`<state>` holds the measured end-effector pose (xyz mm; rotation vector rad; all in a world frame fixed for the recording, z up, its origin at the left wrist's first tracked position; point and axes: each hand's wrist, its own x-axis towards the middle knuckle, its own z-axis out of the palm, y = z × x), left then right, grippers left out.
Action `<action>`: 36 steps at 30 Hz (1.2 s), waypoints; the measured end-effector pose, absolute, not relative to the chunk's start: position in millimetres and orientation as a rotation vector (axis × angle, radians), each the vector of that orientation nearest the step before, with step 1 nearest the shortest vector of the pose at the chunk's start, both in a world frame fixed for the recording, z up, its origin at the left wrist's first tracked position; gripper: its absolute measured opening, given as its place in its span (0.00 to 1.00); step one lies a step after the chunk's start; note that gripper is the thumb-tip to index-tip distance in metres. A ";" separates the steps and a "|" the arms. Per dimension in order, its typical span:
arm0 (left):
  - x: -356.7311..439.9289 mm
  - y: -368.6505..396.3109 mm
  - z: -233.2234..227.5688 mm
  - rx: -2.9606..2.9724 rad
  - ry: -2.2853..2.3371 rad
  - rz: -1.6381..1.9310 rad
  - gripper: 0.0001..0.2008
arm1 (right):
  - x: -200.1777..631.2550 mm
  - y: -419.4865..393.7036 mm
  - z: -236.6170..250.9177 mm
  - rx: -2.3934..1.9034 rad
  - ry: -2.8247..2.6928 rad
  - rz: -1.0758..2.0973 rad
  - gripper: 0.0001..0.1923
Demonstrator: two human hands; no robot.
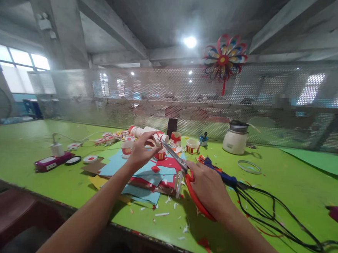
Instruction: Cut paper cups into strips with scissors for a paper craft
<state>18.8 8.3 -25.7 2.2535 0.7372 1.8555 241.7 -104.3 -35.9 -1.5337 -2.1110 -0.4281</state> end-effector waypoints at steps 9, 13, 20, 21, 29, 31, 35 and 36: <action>17.4 8.0 -25.9 2.336 0.832 1.944 0.23 | 237.9 -106.3 -37.2 -1.642 -2.164 -0.397 0.20; 18.2 5.8 -25.3 2.383 0.805 1.900 0.24 | 240.1 -105.0 -38.3 -1.580 -2.173 -0.443 0.19; 20.8 5.3 -26.4 2.353 0.727 1.895 0.24 | 238.6 -104.7 -39.1 -1.526 -2.160 -0.368 0.19; 20.9 5.4 -26.7 2.345 0.728 1.898 0.23 | 238.3 -104.9 -39.1 -1.522 -2.158 -0.362 0.19; 22.0 5.2 -27.6 2.316 0.745 1.894 0.24 | 240.3 -106.8 -39.2 -1.478 -2.170 -0.397 0.19; 22.3 4.9 -27.5 2.311 0.760 1.903 0.24 | 239.7 -107.3 -38.4 -1.476 -2.171 -0.406 0.19; 22.2 5.4 -27.5 2.319 0.775 1.937 0.24 | 239.5 -106.7 -38.1 -1.514 -2.171 -0.412 0.19; 22.1 5.8 -27.5 2.322 0.771 1.938 0.24 | 240.0 -106.2 -38.4 -1.516 -2.172 -0.420 0.20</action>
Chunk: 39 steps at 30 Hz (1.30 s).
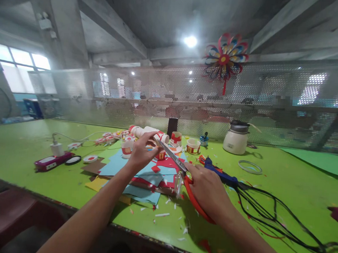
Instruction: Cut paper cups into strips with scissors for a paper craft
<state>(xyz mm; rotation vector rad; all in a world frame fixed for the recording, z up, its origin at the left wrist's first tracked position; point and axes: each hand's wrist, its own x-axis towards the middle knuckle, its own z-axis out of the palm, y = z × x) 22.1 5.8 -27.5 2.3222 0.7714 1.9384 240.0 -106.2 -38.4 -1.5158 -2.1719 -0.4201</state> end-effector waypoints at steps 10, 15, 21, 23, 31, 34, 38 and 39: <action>22.3 7.7 -28.7 2.343 0.780 1.941 0.23 | 241.5 -106.6 -37.8 -1.494 -2.209 -0.404 0.20; 23.3 9.5 -30.8 2.332 0.785 1.943 0.23 | 239.5 -109.8 -34.3 -1.484 -2.216 -0.387 0.18; 24.3 9.4 -31.6 2.278 0.746 1.921 0.23 | 236.8 -112.9 -32.2 -1.456 -2.180 -0.316 0.18; 24.5 8.8 -31.2 2.253 0.717 1.898 0.23 | 236.3 -113.4 -32.3 -1.454 -2.177 -0.242 0.18; 24.6 5.7 -29.4 2.178 0.612 1.813 0.23 | 242.1 -105.0 -38.6 -1.352 -2.161 -0.094 0.16; 24.1 5.3 -29.2 2.171 0.602 1.792 0.24 | 243.9 -102.0 -40.1 -1.293 -2.159 -0.069 0.16; 23.5 6.2 -29.8 2.211 0.640 1.802 0.23 | 245.1 -100.2 -40.6 -1.296 -2.175 -0.066 0.17; 23.4 6.6 -30.1 2.228 0.654 1.808 0.23 | 245.3 -100.1 -40.4 -1.318 -2.169 -0.098 0.17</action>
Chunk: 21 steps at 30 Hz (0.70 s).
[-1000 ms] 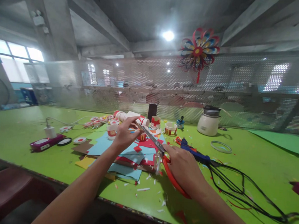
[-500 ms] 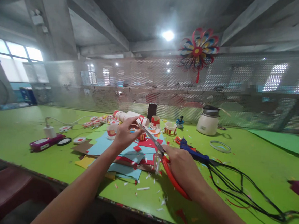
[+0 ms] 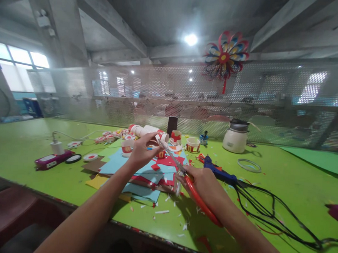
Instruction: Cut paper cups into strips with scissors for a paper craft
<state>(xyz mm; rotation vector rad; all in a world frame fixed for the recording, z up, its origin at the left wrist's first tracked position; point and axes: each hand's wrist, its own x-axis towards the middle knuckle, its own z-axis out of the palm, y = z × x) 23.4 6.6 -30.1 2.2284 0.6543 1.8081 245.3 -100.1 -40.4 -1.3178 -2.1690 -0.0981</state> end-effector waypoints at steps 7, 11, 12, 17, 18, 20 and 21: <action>24.2 8.2 -31.5 2.272 0.688 1.870 0.23 | 241.1 -105.7 -35.7 -1.496 -2.209 -0.267 0.16; 24.6 8.1 -32.0 2.291 0.714 1.875 0.22 | 238.1 -108.3 -35.1 -1.578 -2.209 -0.324 0.17; 24.6 8.1 -32.1 2.292 0.719 1.873 0.22 | 237.9 -108.5 -35.3 -1.580 -2.207 -0.338 0.17; 24.3 8.4 -32.4 2.304 0.734 1.858 0.23 | 238.3 -107.6 -36.1 -1.566 -2.210 -0.342 0.16; 24.3 8.5 -32.4 2.306 0.732 1.858 0.23 | 238.4 -107.4 -36.2 -1.558 -2.209 -0.333 0.16; 24.3 8.7 -32.5 2.308 0.726 1.860 0.23 | 238.4 -107.1 -36.3 -1.539 -2.204 -0.326 0.16; 24.3 8.7 -32.6 2.309 0.723 1.859 0.23 | 238.4 -107.0 -36.4 -1.530 -2.207 -0.329 0.16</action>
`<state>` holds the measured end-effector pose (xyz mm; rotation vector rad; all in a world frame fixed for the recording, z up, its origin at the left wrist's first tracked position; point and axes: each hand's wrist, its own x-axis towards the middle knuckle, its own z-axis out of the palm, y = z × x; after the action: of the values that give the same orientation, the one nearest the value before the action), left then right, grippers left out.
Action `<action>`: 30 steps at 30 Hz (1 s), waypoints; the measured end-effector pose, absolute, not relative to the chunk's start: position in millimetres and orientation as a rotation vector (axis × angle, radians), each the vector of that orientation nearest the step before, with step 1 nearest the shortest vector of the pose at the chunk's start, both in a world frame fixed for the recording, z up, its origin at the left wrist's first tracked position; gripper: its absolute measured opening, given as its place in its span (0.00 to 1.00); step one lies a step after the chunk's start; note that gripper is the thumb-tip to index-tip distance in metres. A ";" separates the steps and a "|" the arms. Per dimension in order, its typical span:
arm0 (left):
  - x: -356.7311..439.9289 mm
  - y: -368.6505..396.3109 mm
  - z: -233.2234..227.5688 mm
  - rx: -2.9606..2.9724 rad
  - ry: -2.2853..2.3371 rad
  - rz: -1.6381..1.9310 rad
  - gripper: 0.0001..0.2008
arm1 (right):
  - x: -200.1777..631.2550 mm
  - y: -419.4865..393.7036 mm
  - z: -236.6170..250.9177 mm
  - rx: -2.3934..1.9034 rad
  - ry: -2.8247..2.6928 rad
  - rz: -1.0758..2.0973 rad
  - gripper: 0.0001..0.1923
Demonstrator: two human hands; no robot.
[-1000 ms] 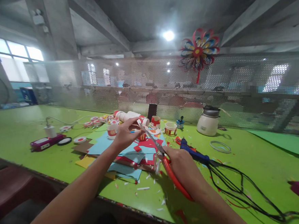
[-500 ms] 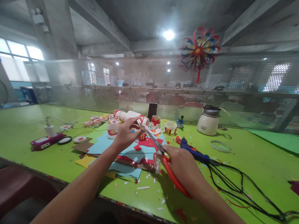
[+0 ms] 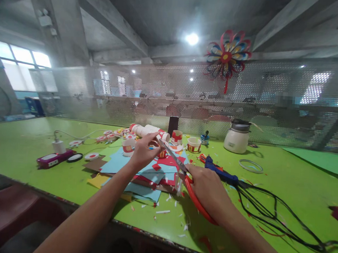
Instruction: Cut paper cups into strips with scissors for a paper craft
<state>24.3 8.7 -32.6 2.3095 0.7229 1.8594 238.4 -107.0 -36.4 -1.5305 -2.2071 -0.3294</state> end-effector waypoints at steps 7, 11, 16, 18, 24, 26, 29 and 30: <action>25.4 8.2 -33.5 2.295 0.747 1.858 0.23 | 240.1 -107.0 -37.5 -1.483 -2.178 -0.407 0.16; 24.8 7.0 -32.8 2.291 0.749 1.804 0.23 | 241.3 -105.6 -40.4 -1.469 -2.175 -0.407 0.15; 15.9 11.9 -30.9 2.325 0.834 1.730 0.23 | 244.2 -102.3 -41.4 -1.501 -2.145 -0.389 0.15; 10.8 14.7 -29.1 2.323 0.925 1.715 0.22 | 247.4 -99.6 -40.2 -1.529 -2.105 -0.389 0.16; 12.1 9.9 -24.2 2.195 0.868 1.547 0.26 | 254.7 -88.5 -39.8 -1.546 -1.956 -0.307 0.18; 16.0 6.4 -24.1 2.158 0.801 1.499 0.26 | 254.4 -86.5 -40.7 -1.527 -1.905 -0.260 0.17; 19.4 2.6 -23.5 2.081 0.695 1.473 0.24 | 251.8 -87.6 -40.0 -1.468 -1.842 -0.173 0.17; 20.0 1.3 -23.0 2.060 0.650 1.456 0.23 | 250.4 -89.1 -39.2 -1.441 -1.826 -0.142 0.18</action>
<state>20.0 1.3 -23.0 2.0598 0.6502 1.4564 250.4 -89.1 -39.2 -1.4406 -1.8264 -0.1417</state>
